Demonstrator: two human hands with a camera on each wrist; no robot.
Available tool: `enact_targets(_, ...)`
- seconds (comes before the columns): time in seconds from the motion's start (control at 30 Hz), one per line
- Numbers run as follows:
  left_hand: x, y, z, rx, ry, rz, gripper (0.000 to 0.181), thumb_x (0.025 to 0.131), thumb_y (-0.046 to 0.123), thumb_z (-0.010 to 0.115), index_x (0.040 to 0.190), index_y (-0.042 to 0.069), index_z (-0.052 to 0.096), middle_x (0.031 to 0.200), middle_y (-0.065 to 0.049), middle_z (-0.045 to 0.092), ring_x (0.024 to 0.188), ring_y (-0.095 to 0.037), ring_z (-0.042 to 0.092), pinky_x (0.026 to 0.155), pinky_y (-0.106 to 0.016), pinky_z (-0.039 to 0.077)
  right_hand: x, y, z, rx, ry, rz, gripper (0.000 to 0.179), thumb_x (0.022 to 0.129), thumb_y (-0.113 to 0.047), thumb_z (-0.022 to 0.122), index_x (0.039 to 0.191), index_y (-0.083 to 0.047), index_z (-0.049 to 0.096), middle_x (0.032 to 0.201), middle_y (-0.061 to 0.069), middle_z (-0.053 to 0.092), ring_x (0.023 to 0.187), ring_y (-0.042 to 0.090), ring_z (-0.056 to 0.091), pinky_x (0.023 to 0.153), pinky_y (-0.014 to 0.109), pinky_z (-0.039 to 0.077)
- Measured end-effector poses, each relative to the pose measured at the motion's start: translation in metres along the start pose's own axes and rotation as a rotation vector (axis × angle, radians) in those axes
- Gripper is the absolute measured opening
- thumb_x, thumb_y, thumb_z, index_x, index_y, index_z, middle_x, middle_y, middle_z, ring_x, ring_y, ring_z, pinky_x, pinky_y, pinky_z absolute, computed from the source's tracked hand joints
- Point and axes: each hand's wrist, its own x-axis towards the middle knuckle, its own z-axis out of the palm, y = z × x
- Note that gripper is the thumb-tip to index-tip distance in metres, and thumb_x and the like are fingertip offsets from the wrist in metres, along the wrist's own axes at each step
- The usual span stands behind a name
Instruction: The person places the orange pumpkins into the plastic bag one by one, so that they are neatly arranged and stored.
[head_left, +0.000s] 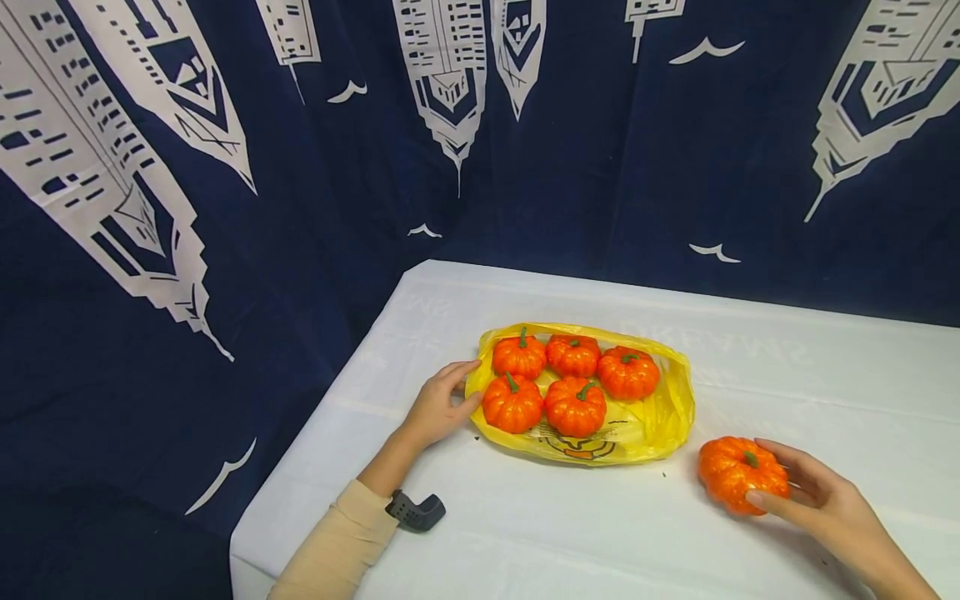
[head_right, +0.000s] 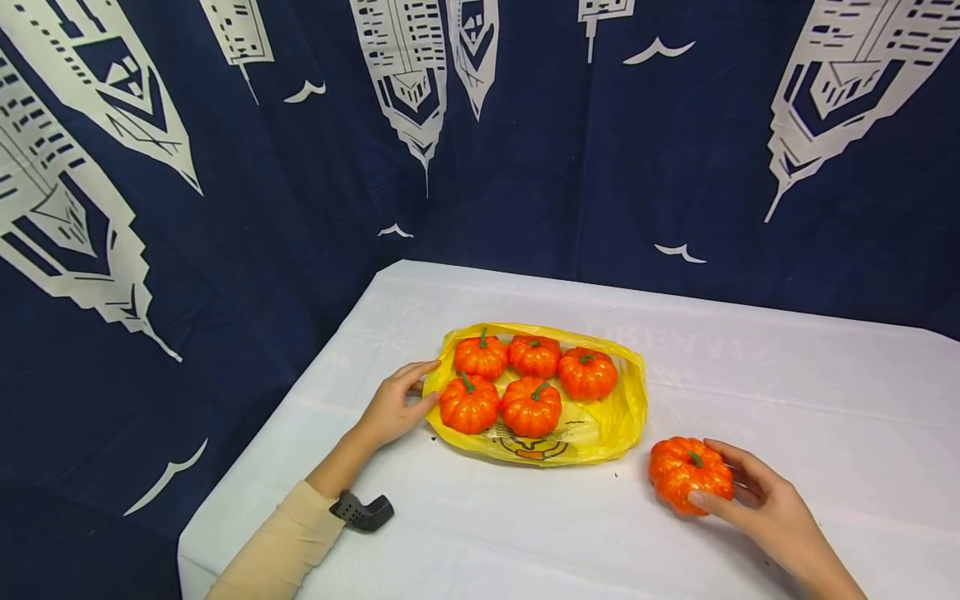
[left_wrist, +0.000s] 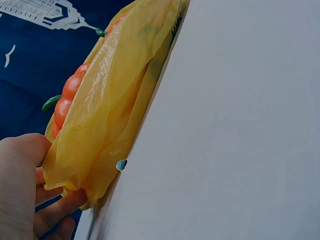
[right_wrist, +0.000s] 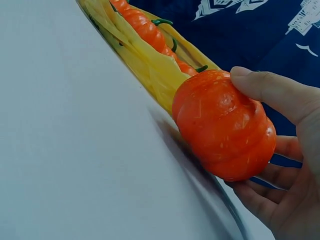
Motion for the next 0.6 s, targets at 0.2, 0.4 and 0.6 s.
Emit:
enact_targets(0.2,0.0,0.001,0.0,-0.003,0.002,0.002,0.05,0.09,0.012,0.066,0.136,0.0,0.054,0.134,-0.015,0.055,0.095,-0.024,0.066,0.09,-0.036,0.053,0.003,-0.003,0.002,0.032,0.023,-0.034,0.065,0.09,-0.024,0.072,0.146,-0.009,0.042,0.123,-0.027,0.042,0.099,-0.023,0.043,0.074,0.007,0.047)
enact_targets(0.4,0.0,0.002,-0.001,-0.01,0.007,0.012,0.049,0.089,0.011,0.066,0.136,-0.001,0.054,0.134,-0.016,0.055,0.094,-0.025,0.066,0.088,-0.037,0.053,0.007,-0.017,0.002,0.082,0.05,-0.109,0.063,0.09,-0.017,0.072,0.146,-0.012,0.044,0.122,-0.032,0.043,0.102,-0.021,0.047,0.076,0.006,0.047)
enact_targets(0.6,0.0,0.003,-0.001,-0.005,0.005,0.004,0.049,0.09,0.011,0.066,0.136,0.0,0.054,0.134,-0.015,0.056,0.094,-0.025,0.066,0.089,-0.038,0.053,0.017,-0.044,0.005,0.13,0.052,-0.194,0.06,0.088,-0.008,0.072,0.143,-0.008,0.047,0.12,-0.03,0.048,0.102,-0.014,0.053,0.076,0.01,0.05)
